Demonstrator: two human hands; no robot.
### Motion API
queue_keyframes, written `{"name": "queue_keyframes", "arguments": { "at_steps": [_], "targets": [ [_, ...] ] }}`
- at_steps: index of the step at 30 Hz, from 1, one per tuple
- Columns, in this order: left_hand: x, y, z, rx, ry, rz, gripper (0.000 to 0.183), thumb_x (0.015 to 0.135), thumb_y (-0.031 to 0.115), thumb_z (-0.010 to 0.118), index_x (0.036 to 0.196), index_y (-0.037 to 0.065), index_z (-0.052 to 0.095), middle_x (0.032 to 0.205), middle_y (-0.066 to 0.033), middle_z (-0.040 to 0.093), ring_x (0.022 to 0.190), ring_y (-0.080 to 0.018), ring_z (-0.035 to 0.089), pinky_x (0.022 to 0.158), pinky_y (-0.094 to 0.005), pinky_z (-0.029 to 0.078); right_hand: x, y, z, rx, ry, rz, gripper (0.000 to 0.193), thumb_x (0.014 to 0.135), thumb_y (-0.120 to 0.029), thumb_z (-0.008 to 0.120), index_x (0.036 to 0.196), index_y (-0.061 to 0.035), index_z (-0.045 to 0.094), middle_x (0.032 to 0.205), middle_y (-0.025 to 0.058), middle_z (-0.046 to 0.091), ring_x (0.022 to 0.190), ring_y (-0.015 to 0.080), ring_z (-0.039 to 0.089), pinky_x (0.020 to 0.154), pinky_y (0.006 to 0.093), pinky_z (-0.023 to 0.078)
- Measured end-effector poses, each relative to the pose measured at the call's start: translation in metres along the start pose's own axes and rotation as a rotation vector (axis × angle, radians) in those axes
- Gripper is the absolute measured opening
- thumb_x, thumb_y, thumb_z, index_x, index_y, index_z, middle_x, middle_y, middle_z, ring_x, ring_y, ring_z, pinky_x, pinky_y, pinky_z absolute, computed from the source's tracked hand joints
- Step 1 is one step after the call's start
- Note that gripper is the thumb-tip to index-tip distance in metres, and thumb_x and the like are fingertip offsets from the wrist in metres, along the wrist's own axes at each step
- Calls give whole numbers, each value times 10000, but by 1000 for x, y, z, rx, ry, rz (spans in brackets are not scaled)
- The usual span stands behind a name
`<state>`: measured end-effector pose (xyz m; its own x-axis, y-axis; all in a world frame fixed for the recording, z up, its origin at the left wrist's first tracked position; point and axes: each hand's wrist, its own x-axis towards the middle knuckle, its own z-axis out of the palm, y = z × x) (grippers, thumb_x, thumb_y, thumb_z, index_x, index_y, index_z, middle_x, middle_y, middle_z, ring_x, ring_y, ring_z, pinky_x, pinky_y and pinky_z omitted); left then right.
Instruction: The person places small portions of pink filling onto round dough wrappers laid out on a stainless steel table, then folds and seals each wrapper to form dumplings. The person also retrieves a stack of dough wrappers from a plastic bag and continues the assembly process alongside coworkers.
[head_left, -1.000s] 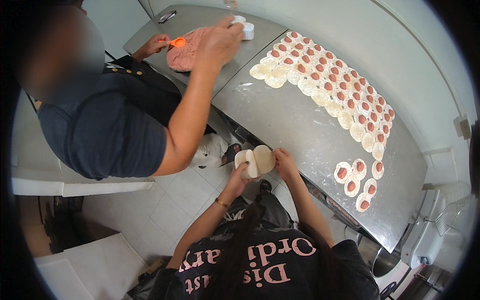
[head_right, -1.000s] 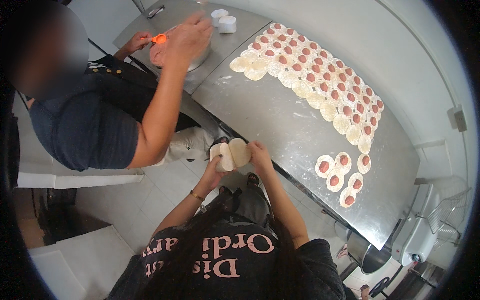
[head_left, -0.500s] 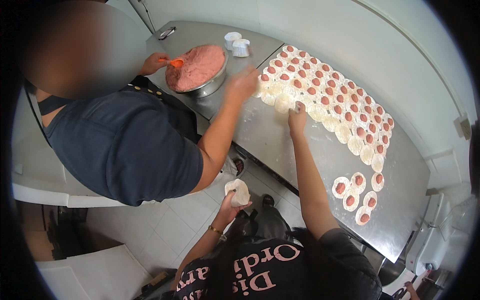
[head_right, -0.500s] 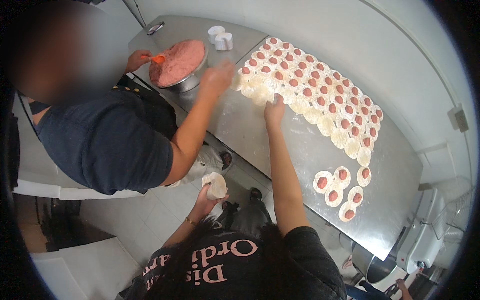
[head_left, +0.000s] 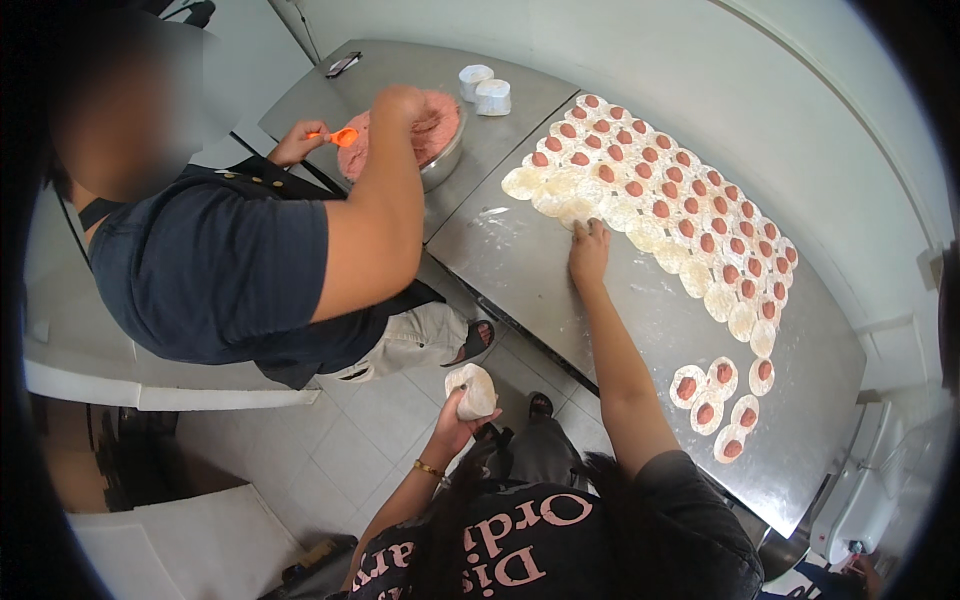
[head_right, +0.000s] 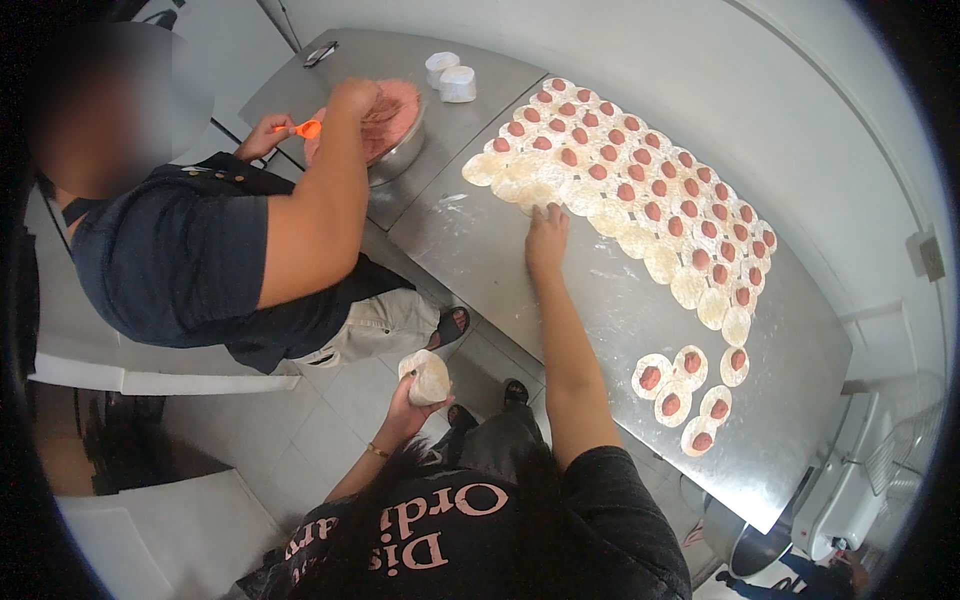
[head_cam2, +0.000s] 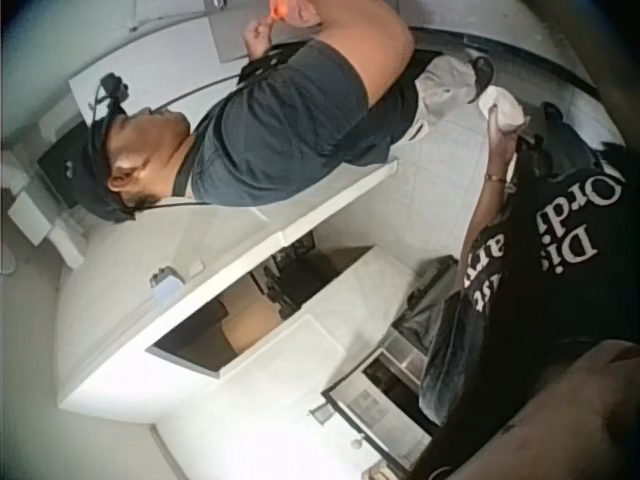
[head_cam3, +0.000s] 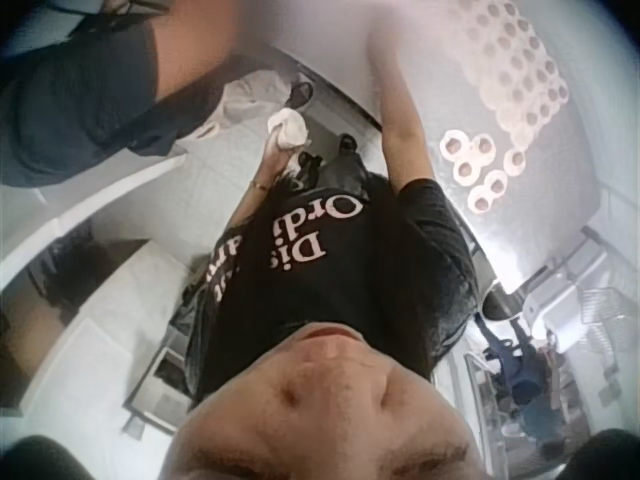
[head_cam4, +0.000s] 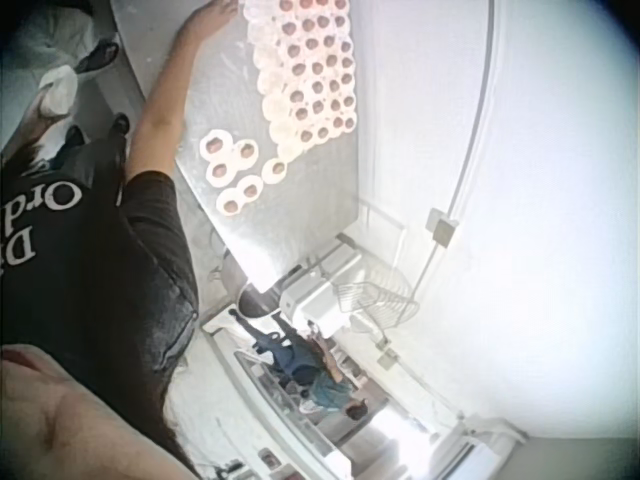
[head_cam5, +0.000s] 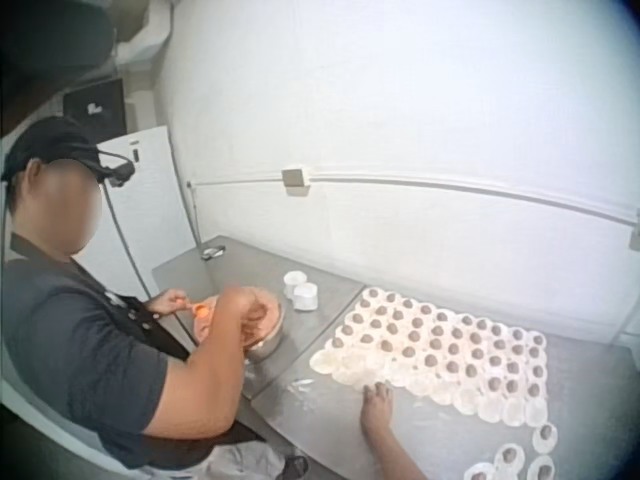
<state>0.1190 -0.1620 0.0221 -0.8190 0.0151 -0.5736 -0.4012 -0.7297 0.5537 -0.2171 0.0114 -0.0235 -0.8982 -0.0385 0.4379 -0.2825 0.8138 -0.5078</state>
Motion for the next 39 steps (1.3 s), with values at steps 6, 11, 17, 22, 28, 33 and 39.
{"name": "queue_keyframes", "arguments": {
  "at_steps": [6,11,17,22,28,33,39],
  "targets": [
    [9,10,13,-20,-43,10,477,984,395,269,1350,99,351,1292,-107,486,1158,-302,503,962,-519,426,-3,-25,-25,90,67,45,305,795,-101,609,1096,-60,637,1136,156,544,1036,345,506,896,399,435],
    [28,23,32,51,-20,98,504,983,422,288,1350,82,348,1299,-106,472,1167,-263,490,975,-491,424,-64,-82,-74,678,-483,136,281,763,-149,703,1004,-14,650,954,114,630,867,209,613,771,319,491],
    [50,32,54,117,-62,190,482,981,416,289,1330,96,380,1285,-74,502,1166,-217,500,934,-416,438,-124,-130,-119,950,-752,279,233,762,-102,716,949,22,654,870,72,660,818,131,613,731,268,490],
    [59,26,60,135,-62,184,464,976,392,300,1322,95,385,1274,-77,500,1161,-208,502,959,-420,428,-129,-120,-124,1118,-730,526,190,769,-50,683,939,29,657,850,80,661,779,137,611,704,264,491],
    [59,19,53,215,-70,233,473,948,355,383,1335,85,356,1275,-83,487,1160,-229,502,954,-438,444,-137,-98,-109,1493,-892,892,156,764,-22,645,917,2,657,823,66,643,751,152,604,675,289,481],
    [53,27,52,171,-59,223,476,925,317,418,1332,80,348,1298,-99,474,1166,-267,504,953,-472,451,-130,-86,-100,1581,-842,1014,175,822,-97,590,956,14,600,934,84,626,859,176,602,759,321,482],
    [37,41,46,-14,-87,248,460,933,332,381,1314,74,376,1261,-122,512,1167,-287,509,967,-499,442,-59,-57,-102,1810,-294,940,224,886,-94,485,1084,7,513,989,95,592,943,221,595,910,384,461]
  ]
}}
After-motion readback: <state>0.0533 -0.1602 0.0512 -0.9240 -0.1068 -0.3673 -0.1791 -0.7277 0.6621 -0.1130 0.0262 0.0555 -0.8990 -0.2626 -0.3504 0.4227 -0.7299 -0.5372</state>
